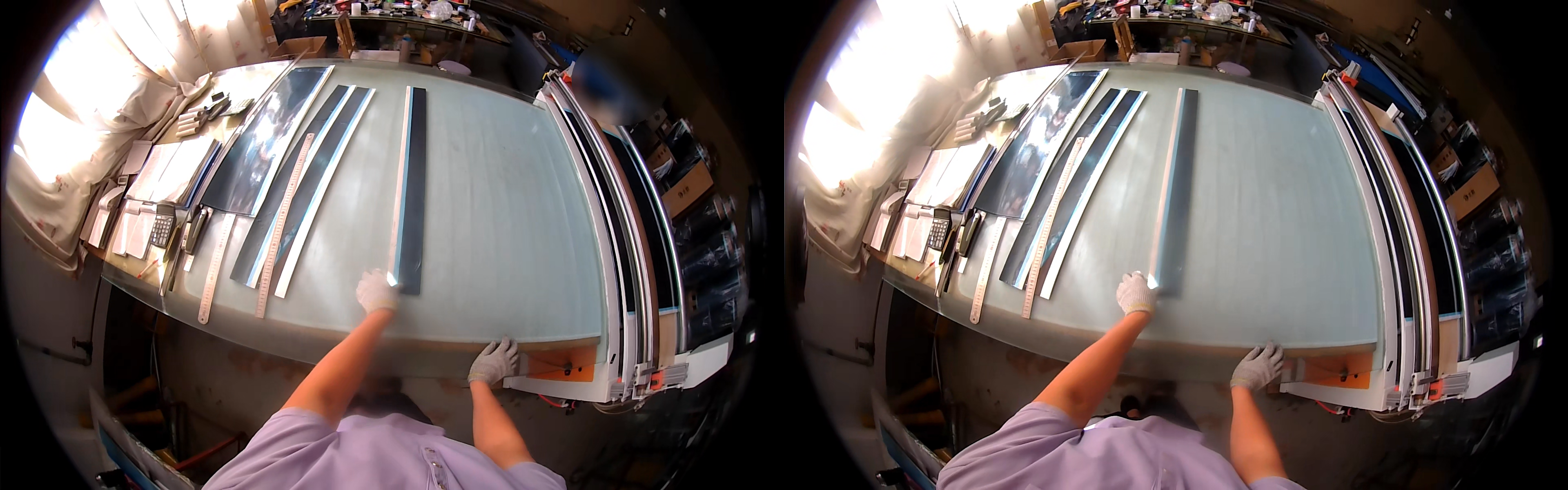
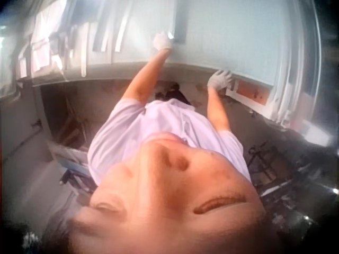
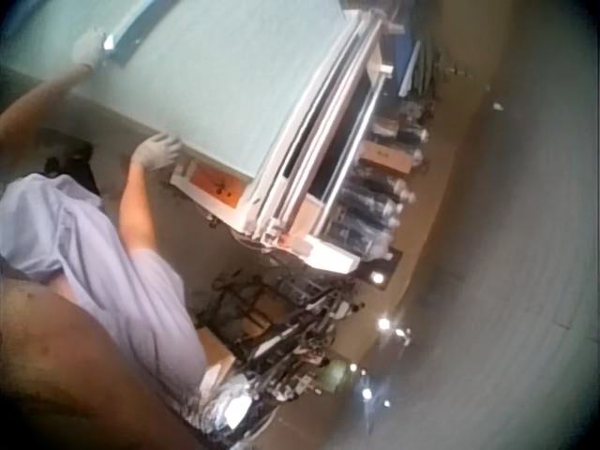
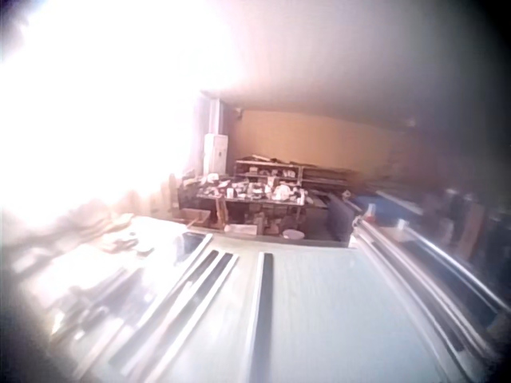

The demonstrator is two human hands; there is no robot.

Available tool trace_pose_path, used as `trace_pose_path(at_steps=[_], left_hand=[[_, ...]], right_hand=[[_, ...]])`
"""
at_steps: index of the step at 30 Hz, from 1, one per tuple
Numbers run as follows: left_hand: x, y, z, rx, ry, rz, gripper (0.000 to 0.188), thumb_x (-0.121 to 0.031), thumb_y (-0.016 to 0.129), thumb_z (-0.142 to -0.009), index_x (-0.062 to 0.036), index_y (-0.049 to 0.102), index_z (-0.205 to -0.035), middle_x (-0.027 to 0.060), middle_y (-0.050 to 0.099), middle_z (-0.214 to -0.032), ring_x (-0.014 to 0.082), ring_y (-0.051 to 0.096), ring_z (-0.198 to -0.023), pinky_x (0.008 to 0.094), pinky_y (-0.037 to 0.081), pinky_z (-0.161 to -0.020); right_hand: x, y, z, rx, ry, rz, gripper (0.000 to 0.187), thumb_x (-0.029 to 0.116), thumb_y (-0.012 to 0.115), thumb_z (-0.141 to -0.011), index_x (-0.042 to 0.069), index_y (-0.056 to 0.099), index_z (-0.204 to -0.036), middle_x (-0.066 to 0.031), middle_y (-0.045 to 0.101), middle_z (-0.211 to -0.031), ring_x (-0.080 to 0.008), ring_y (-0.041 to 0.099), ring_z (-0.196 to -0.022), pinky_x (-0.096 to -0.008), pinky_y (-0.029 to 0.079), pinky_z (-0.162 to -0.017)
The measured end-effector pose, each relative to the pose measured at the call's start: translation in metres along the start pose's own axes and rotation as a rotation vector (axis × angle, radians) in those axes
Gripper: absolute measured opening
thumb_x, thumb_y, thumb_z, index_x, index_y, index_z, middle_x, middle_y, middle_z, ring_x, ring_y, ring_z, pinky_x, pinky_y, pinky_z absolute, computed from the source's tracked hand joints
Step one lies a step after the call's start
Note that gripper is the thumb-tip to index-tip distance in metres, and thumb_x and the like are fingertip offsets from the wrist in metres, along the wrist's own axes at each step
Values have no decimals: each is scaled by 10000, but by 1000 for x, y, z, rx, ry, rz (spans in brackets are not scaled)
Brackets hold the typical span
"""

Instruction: The person measures several long, thin strips of material on a workbench using a metal ruler. They then peel off protective backing from the strips and use a red marker to make precise marks on them based on the measurements.

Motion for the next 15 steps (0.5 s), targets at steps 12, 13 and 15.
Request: trace_pose_path(at_steps=[12, 13, 15], left_hand=[[53, 27, -32, 17, 21, 519, 311, -304, 757, -878, -2, 708, -932, 138, 694, -916, 230, 694, -773, 382, 570, -747], [64, 30, -32, 110, -8, 723, 292, -261, 750, -892, 12, 689, -974, 130, 694, -950, 204, 680, -790, 360, 574, -745], [82, 28, -20, 232, -65, 981, 287, -195, 740, -912, 37, 655, -1057, 124, 695, -1011, 184, 669, -821, 333, 583, -747]], right_hand=[[2, -6, 1, -9, -70, -155, 387, 258, 616, -969, 78, 561, -1308, -183, 522, -1406, -389, 488, -1301, -527, 405, -1070], [-1, -6, 0, 2, -69, -152, 378, 268, 607, -976, 87, 566, -1305, -172, 521, -1415, -378, 483, -1315, -515, 404, -1073], [-6, -6, -1, 23, -68, -146, 363, 289, 591, -989, 103, 577, -1300, -152, 520, -1432, -356, 473, -1343, -491, 401, -1080]])
Point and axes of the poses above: each hand's wrist, its own z-axis away from the middle knuckle, its own y-axis out of the palm, x = y × z, the point moved 8 cm from there along -z, towards the middle knuckle
